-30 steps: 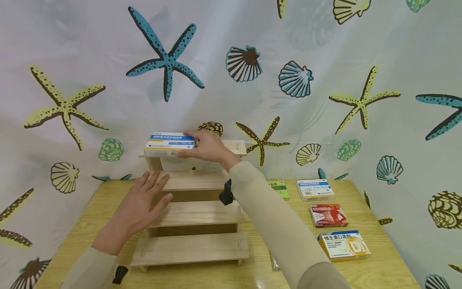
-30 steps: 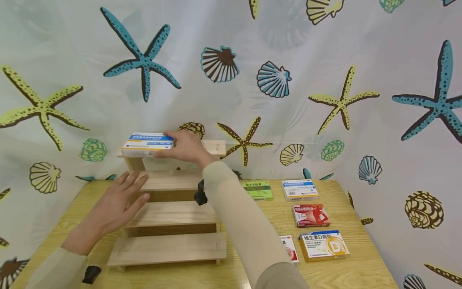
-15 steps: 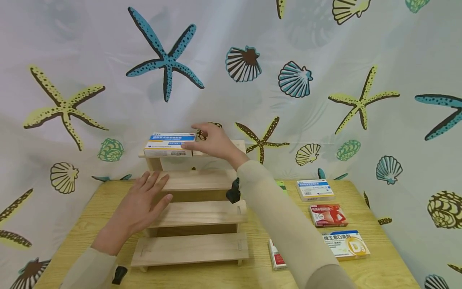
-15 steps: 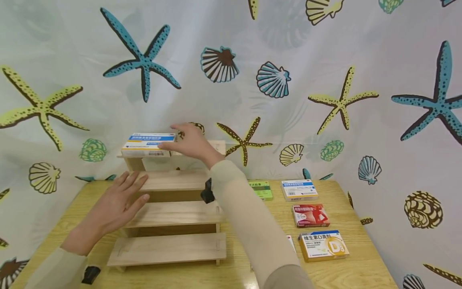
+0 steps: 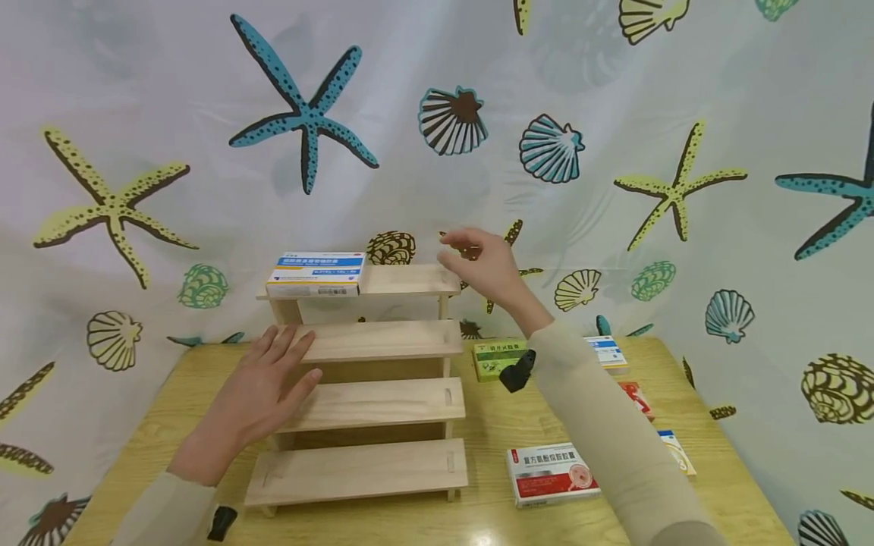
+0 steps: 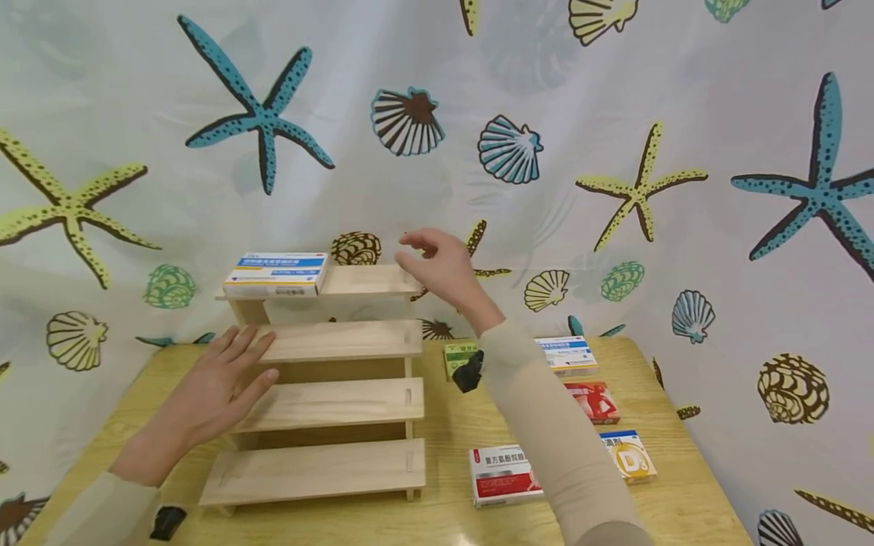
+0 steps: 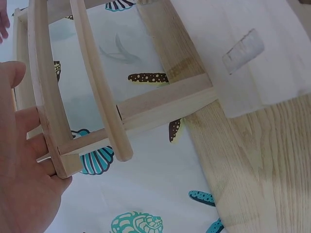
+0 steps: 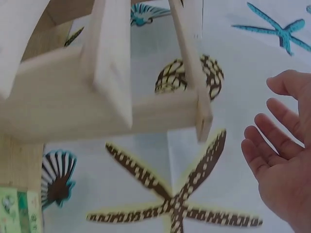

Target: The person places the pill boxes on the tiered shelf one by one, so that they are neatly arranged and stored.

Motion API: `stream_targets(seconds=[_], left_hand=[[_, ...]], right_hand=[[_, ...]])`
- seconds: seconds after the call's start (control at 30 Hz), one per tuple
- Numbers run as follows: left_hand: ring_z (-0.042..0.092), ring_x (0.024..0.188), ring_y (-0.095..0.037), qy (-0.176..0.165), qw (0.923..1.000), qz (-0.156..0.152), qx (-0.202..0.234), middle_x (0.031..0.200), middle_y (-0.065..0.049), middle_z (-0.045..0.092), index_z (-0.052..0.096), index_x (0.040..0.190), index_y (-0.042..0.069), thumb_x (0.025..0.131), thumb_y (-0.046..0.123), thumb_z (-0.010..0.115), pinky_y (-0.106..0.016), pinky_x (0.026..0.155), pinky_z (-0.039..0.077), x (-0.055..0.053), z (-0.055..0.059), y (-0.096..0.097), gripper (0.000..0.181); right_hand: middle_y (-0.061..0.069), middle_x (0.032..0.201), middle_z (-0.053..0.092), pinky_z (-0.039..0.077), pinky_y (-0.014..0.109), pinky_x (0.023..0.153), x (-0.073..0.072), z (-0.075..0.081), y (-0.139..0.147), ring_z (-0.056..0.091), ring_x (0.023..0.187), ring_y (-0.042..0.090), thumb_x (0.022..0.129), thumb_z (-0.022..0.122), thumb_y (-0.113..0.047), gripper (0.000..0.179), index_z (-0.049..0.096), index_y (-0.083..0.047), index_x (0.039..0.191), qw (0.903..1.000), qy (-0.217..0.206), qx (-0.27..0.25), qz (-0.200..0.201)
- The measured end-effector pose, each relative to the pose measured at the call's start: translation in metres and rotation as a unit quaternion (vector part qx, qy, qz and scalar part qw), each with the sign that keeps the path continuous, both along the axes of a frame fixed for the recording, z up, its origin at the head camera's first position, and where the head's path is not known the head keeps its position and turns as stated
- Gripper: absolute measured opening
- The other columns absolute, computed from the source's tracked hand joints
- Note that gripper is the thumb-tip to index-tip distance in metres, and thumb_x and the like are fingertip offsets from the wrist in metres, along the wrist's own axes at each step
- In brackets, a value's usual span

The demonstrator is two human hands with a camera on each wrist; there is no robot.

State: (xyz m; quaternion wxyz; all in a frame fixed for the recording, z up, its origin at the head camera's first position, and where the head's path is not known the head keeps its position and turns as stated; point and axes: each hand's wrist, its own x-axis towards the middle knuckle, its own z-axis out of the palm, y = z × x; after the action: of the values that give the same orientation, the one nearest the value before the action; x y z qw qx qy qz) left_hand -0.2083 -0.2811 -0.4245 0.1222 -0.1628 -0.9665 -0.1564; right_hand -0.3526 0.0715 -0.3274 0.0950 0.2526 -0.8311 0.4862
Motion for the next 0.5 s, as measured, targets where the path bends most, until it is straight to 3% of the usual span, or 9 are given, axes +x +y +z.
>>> stream_targets(seconds=[0.17, 0.5], left_hand=[[0.024, 0.154, -0.06, 0.003, 1.0, -0.001, 0.001, 0.166, -0.034, 0.032, 0.039, 0.162, 0.002, 0.11, 0.045, 0.049, -0.072, 0.124, 0.024, 0.001, 0.0, -0.001, 0.068], [0.024, 0.154, -0.059, 0.003, 1.0, -0.001, 0.0, 0.166, -0.034, 0.032, 0.04, 0.162, 0.003, 0.11, 0.045, 0.05, -0.072, 0.124, 0.024, 0.001, -0.002, -0.002, 0.068]], right_hand=[[0.017, 0.136, 0.068, 0.057, 0.05, 0.099, 0.001, -0.017, 0.034, 0.066, 0.117, 0.034, 0.101, 0.072, -0.026, 0.04, 0.069, -0.007, 0.135, 0.9995, -0.021, -0.011, -0.022], [0.017, 0.142, 0.065, 0.053, 0.052, 0.107, 0.003, -0.055, 0.079, 0.061, 0.127, 0.033, 0.102, 0.071, -0.027, 0.044, 0.066, -0.007, 0.141, 0.9971, -0.058, -0.017, -0.046]])
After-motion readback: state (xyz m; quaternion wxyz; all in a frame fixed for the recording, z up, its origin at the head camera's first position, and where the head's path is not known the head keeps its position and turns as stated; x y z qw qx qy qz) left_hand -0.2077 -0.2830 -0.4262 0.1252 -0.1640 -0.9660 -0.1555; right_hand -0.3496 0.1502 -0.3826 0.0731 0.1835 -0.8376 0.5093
